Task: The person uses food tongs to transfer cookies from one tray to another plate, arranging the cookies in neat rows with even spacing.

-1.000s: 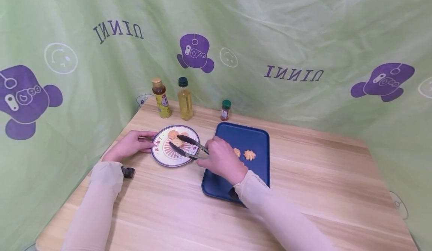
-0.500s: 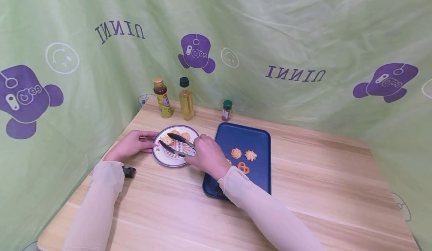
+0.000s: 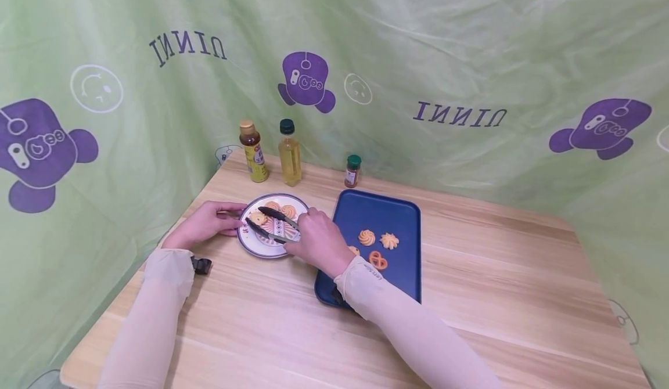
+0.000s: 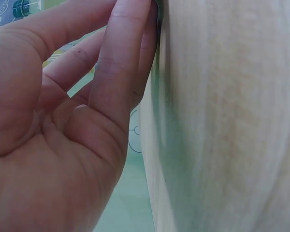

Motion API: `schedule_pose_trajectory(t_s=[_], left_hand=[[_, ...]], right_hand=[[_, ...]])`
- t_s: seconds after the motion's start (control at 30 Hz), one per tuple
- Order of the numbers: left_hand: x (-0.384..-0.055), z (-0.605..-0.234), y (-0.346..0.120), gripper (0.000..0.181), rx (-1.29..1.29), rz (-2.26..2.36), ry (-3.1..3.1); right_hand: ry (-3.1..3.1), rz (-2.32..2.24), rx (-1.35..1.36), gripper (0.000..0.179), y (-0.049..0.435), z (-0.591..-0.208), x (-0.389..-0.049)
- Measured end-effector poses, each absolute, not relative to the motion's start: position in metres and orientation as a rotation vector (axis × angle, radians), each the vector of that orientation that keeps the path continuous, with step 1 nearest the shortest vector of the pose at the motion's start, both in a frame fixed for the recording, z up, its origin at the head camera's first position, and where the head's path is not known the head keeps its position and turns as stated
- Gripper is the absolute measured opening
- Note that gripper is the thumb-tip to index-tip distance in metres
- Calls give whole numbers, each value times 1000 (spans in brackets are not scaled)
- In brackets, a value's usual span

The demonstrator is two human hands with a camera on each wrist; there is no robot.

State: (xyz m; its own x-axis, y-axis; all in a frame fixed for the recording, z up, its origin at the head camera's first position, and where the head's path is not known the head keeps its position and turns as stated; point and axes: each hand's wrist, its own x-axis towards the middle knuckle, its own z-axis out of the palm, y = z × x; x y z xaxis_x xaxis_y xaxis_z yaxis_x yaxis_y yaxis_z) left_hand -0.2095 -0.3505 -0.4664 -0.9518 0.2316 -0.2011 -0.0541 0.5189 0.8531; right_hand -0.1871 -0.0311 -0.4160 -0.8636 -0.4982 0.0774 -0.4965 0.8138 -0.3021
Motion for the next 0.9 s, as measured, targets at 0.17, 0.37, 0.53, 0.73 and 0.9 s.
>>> schedule_pose_trajectory(t_s=[0.17,0.37,0.53,0.73,0.9], left_hand=[[-211,-467,-349,59,143,1449,2420],[-212,-468,-349,59,139,1446,2420],[-210,-468,-349,59,139,1421,2443],[-211,-467,-351,60,140,1415,2456],[-212,-467,-351,60,141,1403,2456]], right_hand=[[2984,-500,-797,45,-30,-419,-187],[2975,-528,-777,47,-26,-416,-185],[2960,-559,-786,48,-17,-412,-182],[2961,-623,-812,46,0,-407,-177],[2947,-680,-779,46,17,-403,-169]])
